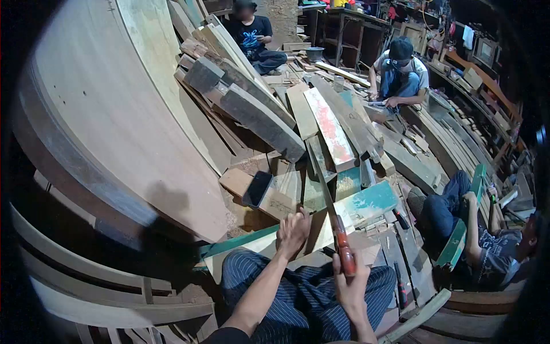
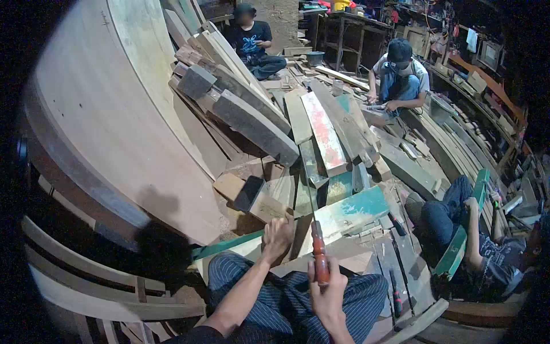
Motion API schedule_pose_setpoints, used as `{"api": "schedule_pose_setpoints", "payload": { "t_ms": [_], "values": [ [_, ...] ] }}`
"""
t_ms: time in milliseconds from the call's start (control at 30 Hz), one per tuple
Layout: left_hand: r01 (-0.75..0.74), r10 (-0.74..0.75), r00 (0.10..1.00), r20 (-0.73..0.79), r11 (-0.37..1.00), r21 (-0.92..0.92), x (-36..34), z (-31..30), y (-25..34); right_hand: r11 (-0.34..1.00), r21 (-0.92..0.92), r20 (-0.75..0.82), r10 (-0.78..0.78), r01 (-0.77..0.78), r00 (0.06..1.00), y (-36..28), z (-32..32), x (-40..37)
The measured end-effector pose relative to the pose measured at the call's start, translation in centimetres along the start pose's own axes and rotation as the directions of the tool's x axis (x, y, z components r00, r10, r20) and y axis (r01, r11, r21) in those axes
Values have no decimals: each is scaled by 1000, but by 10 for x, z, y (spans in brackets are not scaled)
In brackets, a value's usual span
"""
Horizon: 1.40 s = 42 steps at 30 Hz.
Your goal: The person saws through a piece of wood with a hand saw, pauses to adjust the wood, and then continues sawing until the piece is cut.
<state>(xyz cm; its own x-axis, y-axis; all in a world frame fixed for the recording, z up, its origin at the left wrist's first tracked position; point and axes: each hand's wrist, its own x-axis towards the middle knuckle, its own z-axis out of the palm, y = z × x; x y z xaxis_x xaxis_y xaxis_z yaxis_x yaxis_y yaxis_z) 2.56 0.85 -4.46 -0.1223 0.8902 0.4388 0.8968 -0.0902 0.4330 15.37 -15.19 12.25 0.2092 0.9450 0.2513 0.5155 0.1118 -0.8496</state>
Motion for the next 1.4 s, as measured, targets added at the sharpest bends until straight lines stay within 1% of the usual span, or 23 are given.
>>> {"api": "schedule_pose_setpoints", "payload": {
  "t_ms": [100,133,200,233,367,467,500,567,733,800,833,900,1000,1033,1133,1167,1200,1233,1267,1300,1333,1367,1400],
  "values": [
    [-80,79,997,18,995,66,-9,9,-8,995,-21,24,96,-96,995,-25,-26,-16],
    [-15,12,999,38,998,62,-10,7,-5,991,4,55,136,-136,989,-35,-35,-25],
    [112,-116,991,65,992,59,1,3,4,990,-137,74,30,-19,997,-56,-54,-45],
    [93,-95,993,73,995,27,3,-4,7,977,-207,91,-23,41,996,-63,-62,-55],
    [191,-136,938,319,970,-150,14,-36,16,955,-55,115,297,-292,948,-64,-77,-77],
    [166,-134,957,256,980,-111,10,-32,15,967,-64,22,249,-248,968,-43,-61,-85],
    [160,-130,962,241,981,-110,8,-29,13,988,-17,8,154,-154,988,-36,-55,-84],
    [148,-123,969,212,983,-108,4,-23,10,996,-24,-1,91,-91,996,-23,-39,-67],
    [201,-154,934,323,972,-120,10,-23,9,998,42,-6,-57,57,998,29,15,-4],
    [213,-153,928,338,966,-146,13,-30,11,998,57,40,-24,22,999,18,19,3],
    [183,-151,950,273,978,-99,12,-30,14,999,6,26,-47,47,999,12,15,7],
    [203,-168,949,265,973,-112,11,-33,16,993,-93,7,-68,68,998,-1,4,2],
    [183,-149,964,222,974,-137,7,-18,9,993,-10,28,115,-115,993,-10,-24,-25],
    [146,-117,976,184,978,-150,4,-15,6,990,-53,37,129,-127,991,-24,-35,-36],
    [11,17,950,311,996,-88,8,-24,1,981,-128,69,152,-142,986,-46,-56,-64],
    [10,-19,966,257,999,36,10,-33,7,984,-126,86,140,-128,986,-40,-64,-72],
    [138,-127,962,241,990,-27,9,-23,7,982,-130,80,146,-135,986,-36,-69,-84],
    [-14,-7,969,247,996,84,15,-22,2,986,-148,51,89,-81,995,-30,-69,-90],
    [-2,-8,975,224,999,48,9,-23,3,986,-138,91,102,-89,991,-20,-70,-94],
    [135,-141,961,237,990,40,14,-29,14,982,-38,120,189,-186,975,-20,-70,-94],
    [81,-89,953,288,996,39,15,-15,5,989,68,111,125,-133,986,-14,-68,-92],
    [203,-176,945,276,976,-73,15,-35,24,993,9,166,117,-120,979,-20,-70,-90],
    [74,-83,951,299,996,42,16,-22,16,992,36,156,118,-125,981,-18,-66,-89]
  ]
}}
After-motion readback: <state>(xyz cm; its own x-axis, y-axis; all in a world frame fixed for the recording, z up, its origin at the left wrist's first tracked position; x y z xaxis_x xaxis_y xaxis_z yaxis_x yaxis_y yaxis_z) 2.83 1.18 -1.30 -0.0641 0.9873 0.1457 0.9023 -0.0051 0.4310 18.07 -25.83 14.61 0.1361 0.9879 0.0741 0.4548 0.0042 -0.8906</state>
